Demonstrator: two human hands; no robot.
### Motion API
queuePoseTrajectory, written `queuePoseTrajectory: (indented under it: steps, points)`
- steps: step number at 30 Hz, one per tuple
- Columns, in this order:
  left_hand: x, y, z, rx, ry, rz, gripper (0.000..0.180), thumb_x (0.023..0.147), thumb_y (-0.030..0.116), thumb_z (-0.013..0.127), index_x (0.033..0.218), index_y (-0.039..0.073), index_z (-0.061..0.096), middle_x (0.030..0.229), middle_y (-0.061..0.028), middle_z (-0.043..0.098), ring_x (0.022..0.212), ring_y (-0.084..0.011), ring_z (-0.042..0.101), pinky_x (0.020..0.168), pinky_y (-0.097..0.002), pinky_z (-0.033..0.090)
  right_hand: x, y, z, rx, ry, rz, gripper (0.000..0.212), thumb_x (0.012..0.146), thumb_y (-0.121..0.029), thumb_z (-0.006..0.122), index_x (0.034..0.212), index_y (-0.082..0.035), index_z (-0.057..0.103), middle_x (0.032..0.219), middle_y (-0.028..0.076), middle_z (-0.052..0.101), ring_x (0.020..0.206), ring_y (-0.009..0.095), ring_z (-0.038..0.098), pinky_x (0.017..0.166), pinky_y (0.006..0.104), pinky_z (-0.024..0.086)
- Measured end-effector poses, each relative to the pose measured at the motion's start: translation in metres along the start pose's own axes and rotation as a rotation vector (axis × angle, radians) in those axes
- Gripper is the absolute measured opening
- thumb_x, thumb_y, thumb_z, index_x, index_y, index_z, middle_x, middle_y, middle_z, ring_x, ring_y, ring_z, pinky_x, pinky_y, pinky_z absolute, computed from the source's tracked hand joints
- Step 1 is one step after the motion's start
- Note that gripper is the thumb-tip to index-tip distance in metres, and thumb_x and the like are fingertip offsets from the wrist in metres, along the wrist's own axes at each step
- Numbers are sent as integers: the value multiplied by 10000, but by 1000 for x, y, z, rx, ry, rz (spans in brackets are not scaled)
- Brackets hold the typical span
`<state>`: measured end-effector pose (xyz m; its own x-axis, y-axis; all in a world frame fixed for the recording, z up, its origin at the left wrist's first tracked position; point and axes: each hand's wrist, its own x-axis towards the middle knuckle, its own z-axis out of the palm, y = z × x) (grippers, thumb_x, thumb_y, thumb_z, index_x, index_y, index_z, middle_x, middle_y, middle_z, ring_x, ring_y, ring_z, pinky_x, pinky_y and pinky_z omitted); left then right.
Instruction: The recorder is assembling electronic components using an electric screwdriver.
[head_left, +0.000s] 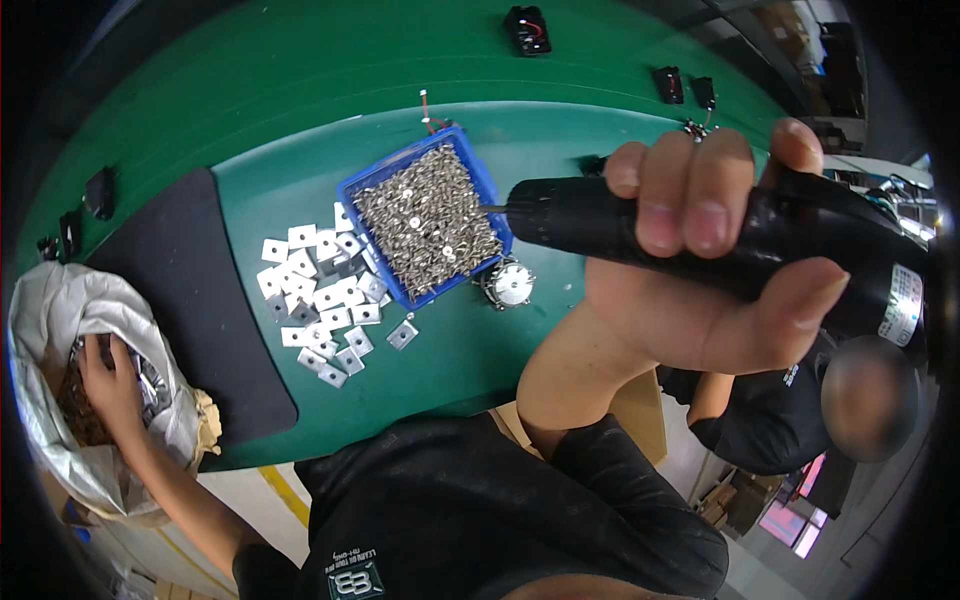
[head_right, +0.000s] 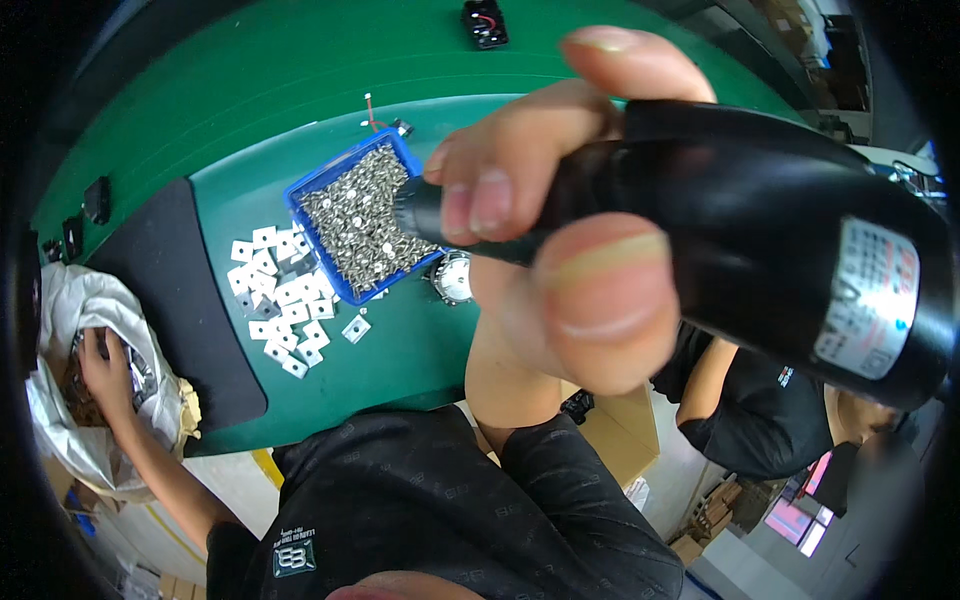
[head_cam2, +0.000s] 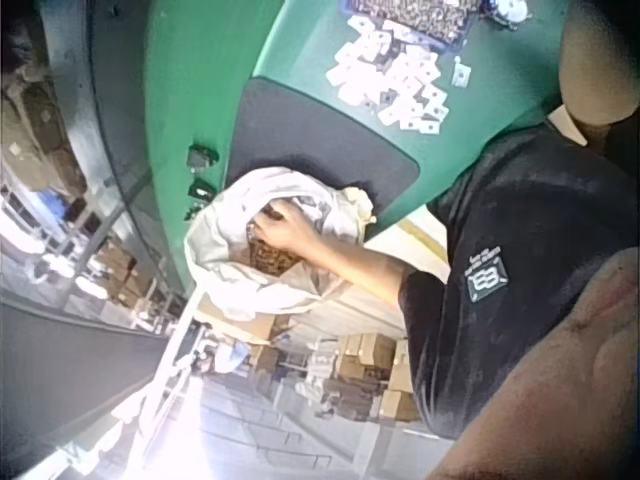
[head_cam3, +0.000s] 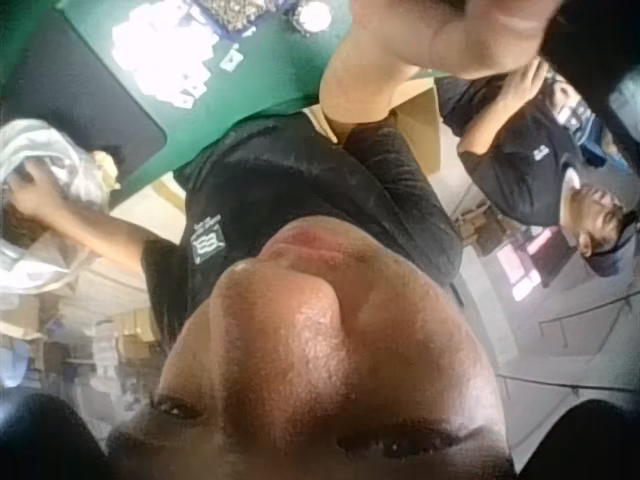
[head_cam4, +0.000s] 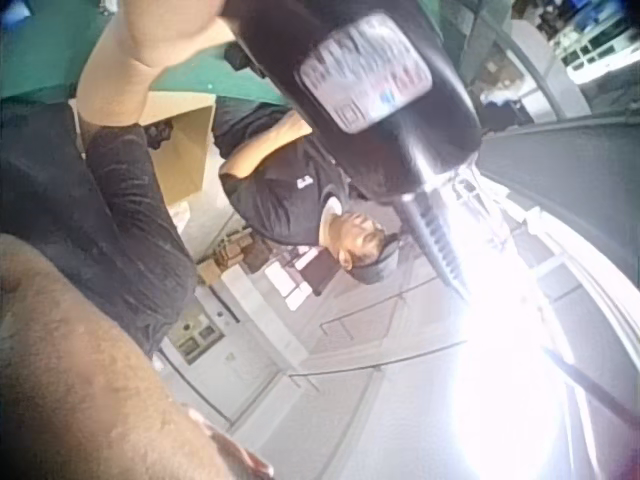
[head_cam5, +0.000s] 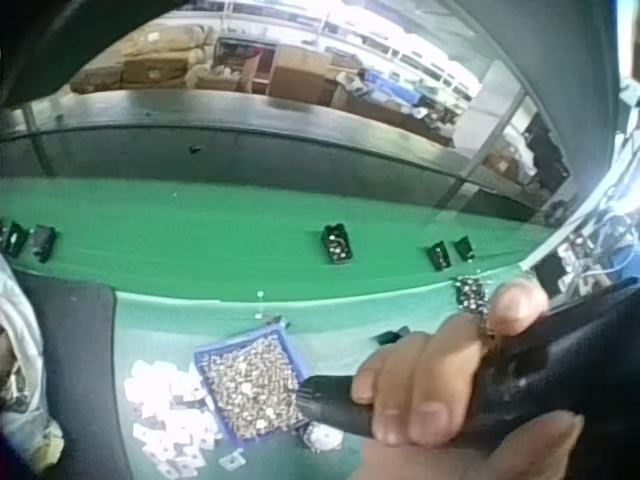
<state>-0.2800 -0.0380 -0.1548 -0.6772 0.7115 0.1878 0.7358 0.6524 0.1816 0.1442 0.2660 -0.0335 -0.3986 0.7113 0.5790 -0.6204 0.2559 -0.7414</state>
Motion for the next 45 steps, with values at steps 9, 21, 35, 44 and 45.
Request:
queuePoseTrajectory:
  steps: [9, 21, 35, 44, 45]
  points:
    - [1, 7, 5, 117, -25, 137, 338, 912, 212, 515, 1142, -28, 573, 1098, -247, 565, 1004, -409, 541, 877, -423, 427, 4, -9, 7, -357, 101, 73, 656, 879, -431, 565, 1283, 50, 373, 736, 57, 564, 617, 180, 563, 626, 361, 497]
    - [-14, 73, -40, 258, -217, 271, 685, 789, 509, 613, 1120, -81, 504, 985, -299, 517, 920, -441, 506, 844, -502, 391, 4, 12, 17, -283, 239, 75, 477, 624, -5, 725, 1059, -4, 527, 661, 8, 573, 535, 43, 480, 501, 167, 367]
    - [-18, 130, -50, -196, -96, -161, 392, 820, 223, 636, 1016, -109, 564, 838, -195, 623, 713, -249, 571, 641, -329, 473, 8, 20, 20, -208, 283, 141, 401, 644, -23, 781, 983, -30, 567, 667, -28, 549, 579, 37, 496, 523, 213, 402]
    - [-20, 88, -45, -347, -3, -201, 306, 857, 170, 596, 1027, -83, 572, 906, -155, 611, 795, -219, 550, 692, -364, 469, 4, 13, 11, -38, 303, 185, 504, 640, -76, 719, 1082, 41, 505, 678, 61, 590, 591, 99, 563, 562, 208, 466]
    - [-21, 88, -46, -353, 0, -258, 311, 861, 168, 589, 1039, -86, 571, 920, -160, 613, 805, -221, 556, 698, -358, 473, 5, 13, 11, -24, 302, 190, 504, 640, -76, 719, 1082, 41, 505, 678, 61, 590, 591, 99, 563, 562, 208, 466]
